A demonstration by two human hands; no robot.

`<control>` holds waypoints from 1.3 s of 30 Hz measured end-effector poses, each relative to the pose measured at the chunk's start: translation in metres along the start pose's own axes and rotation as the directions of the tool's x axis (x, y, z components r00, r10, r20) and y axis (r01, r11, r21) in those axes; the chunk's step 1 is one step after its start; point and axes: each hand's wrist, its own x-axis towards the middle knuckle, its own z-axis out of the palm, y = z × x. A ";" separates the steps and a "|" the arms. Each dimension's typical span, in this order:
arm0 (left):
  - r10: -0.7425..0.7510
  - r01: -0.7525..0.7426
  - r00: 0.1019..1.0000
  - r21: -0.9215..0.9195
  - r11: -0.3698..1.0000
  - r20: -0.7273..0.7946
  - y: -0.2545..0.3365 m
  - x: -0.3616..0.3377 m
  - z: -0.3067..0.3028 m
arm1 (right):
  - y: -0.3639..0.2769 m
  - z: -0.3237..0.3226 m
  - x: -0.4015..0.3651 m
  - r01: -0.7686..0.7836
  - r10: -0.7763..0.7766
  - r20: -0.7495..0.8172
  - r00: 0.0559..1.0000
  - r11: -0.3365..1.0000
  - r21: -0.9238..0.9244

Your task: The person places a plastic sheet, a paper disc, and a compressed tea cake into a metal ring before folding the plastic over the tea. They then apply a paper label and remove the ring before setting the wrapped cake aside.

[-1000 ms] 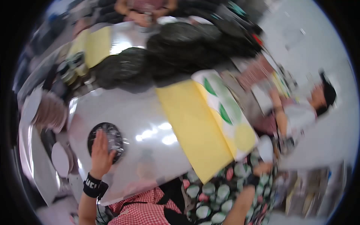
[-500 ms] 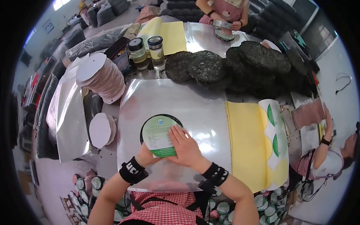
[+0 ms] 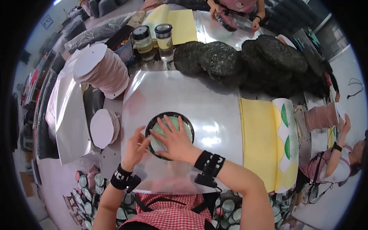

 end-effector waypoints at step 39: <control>0.351 -0.642 0.656 0.250 0.725 0.669 -0.048 -0.077 -0.096 | -0.098 0.013 -0.159 -0.081 0.133 -0.022 0.991 0.714 0.695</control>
